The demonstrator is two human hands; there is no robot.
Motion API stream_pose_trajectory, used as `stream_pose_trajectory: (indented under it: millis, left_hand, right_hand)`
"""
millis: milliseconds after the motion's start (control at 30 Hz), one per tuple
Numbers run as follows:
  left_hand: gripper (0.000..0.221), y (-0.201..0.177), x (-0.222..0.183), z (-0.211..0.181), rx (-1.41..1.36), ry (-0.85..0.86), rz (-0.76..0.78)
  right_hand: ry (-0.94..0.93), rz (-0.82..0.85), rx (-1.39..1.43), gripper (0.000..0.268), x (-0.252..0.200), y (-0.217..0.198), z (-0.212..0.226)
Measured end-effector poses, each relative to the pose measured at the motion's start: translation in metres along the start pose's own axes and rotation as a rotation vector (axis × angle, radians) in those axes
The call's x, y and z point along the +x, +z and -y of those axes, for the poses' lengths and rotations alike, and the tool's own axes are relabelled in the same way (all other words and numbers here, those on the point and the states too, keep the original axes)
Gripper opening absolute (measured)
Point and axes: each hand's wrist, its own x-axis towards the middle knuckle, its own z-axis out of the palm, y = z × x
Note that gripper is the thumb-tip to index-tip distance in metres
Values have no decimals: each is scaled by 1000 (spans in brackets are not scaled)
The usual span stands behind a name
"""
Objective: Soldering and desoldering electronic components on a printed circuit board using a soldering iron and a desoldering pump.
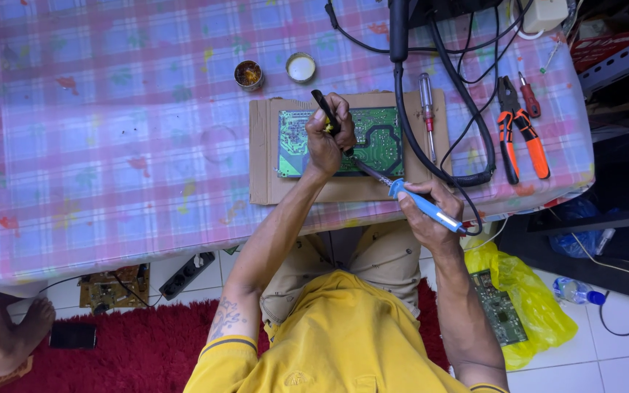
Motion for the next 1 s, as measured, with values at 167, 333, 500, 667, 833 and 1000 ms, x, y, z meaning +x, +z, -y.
stream_pose_trajectory:
  millis: [167, 333, 500, 667, 833, 1000]
  left_hand:
    - [44, -4, -1, 0, -3, -41, 17]
    - [46, -4, -1, 0, 18, -37, 26]
    - [60, 0, -24, 10, 215, 29, 112]
    - [56, 5, -30, -2, 251, 131, 135]
    - [40, 28, -15, -42, 337, 325, 3]
    - [31, 42, -5, -76, 517, 394, -86]
  right_hand:
    - [-6, 6, 2, 9, 1, -2, 2]
    - [-12, 7, -21, 8, -1, -1, 2]
    - [50, -46, 128, 12, -19, -9, -18]
    - [119, -176, 177, 11, -40, -47, -17]
    - [109, -227, 175, 11, -40, -51, -18]
    - [93, -190, 175, 14, -37, -34, -30]
